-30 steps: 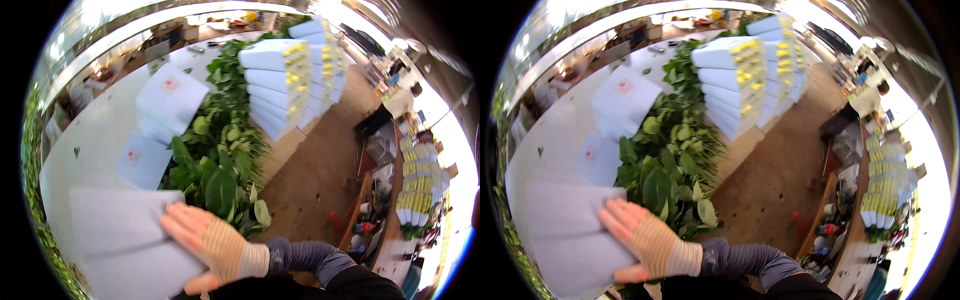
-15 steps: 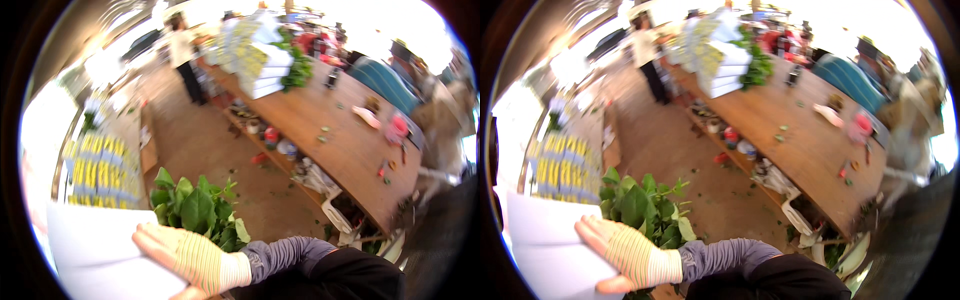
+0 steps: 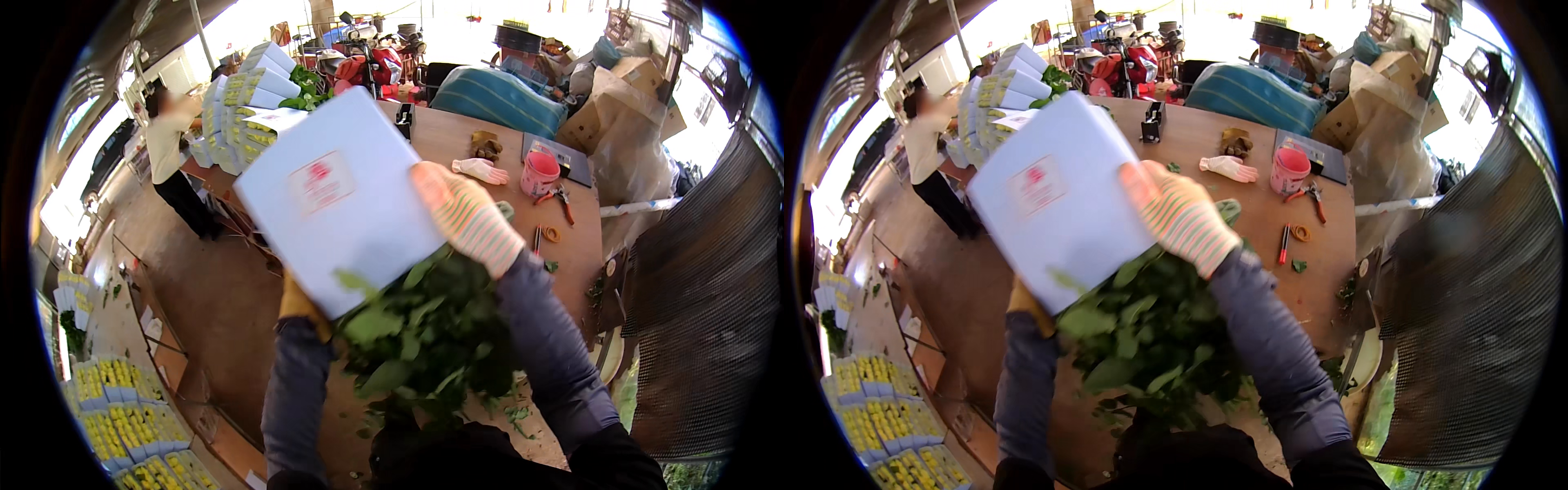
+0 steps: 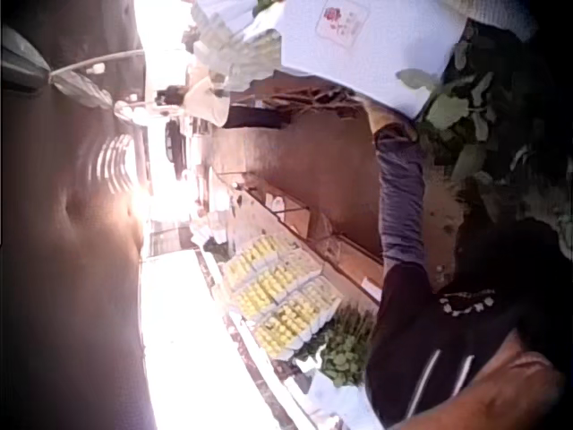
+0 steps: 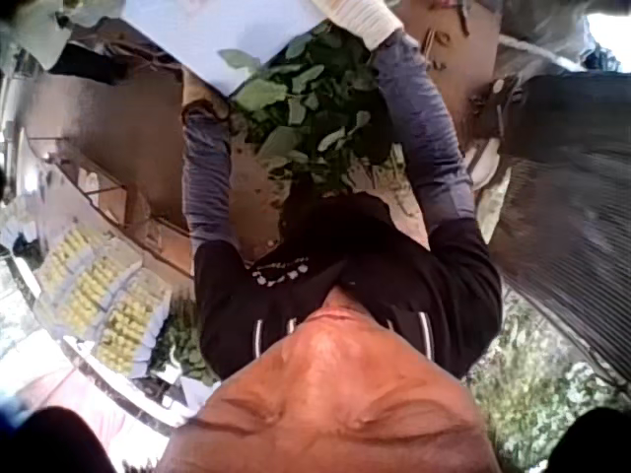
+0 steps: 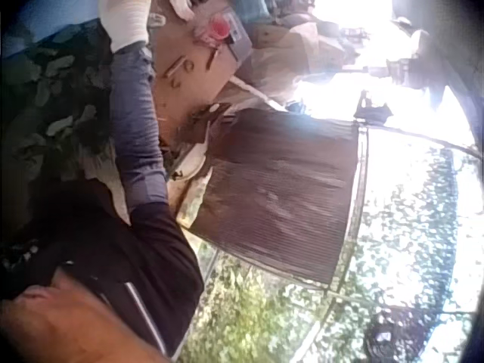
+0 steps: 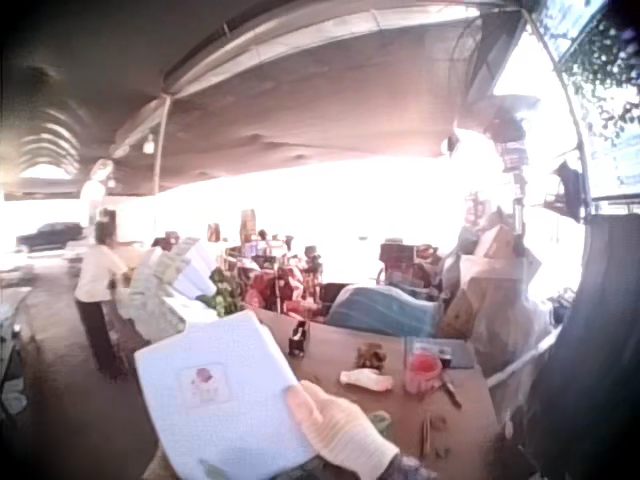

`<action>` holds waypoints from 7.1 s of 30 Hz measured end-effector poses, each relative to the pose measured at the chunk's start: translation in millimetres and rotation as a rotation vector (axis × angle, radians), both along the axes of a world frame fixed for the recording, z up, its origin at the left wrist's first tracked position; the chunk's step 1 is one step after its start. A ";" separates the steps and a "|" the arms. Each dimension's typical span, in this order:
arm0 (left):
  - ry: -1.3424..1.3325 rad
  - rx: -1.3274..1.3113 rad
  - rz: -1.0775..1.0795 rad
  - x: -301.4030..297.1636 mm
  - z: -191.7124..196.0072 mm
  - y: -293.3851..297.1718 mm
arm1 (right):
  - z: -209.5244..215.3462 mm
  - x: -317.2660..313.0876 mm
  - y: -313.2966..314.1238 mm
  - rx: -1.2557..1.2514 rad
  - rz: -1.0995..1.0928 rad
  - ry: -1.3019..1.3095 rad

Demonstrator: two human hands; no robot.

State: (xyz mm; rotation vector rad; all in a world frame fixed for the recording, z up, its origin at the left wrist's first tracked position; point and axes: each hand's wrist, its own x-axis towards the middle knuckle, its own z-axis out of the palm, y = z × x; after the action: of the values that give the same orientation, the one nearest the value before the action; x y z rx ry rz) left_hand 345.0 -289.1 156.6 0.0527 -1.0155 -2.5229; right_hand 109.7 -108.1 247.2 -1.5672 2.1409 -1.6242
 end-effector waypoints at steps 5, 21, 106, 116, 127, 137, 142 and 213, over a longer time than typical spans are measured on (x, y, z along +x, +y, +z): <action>-0.290 0.315 0.233 -131.3 -37.2 -55.0 | -50.7 -113.7 -81.0 0.511 -0.201 0.287; -0.442 0.152 0.118 -70.2 -99.5 -15.8 | -147.9 -160.7 15.6 0.569 -0.385 -0.175; 0.158 -2.409 -0.383 -337.4 -149.9 180.9 | -234.5 -95.3 178.5 1.128 -0.445 -0.061; 0.174 -2.417 -0.508 -334.6 -123.7 193.6 | -212.3 -89.6 190.3 1.163 -0.446 -0.151; 0.250 -2.388 -0.397 -327.5 -109.4 230.7 | -171.3 -87.5 244.6 1.047 -0.373 -0.094; 0.100 -2.424 -0.336 -338.2 -77.2 283.5 | -182.3 12.2 419.4 0.199 -1.242 0.132; 0.109 -2.447 -0.421 -358.0 -63.4 319.2 | -313.5 99.8 522.1 0.007 -1.010 -1.231; 0.400 -2.087 -0.053 -356.6 -103.8 399.7 | -368.0 175.9 527.6 0.343 -1.147 -1.455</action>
State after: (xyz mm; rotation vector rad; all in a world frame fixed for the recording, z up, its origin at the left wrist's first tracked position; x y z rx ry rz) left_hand -11.6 110.5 52.8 -0.9356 -2.6358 -0.3874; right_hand 285.6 419.4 -120.8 1.0068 1.9547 -1.4328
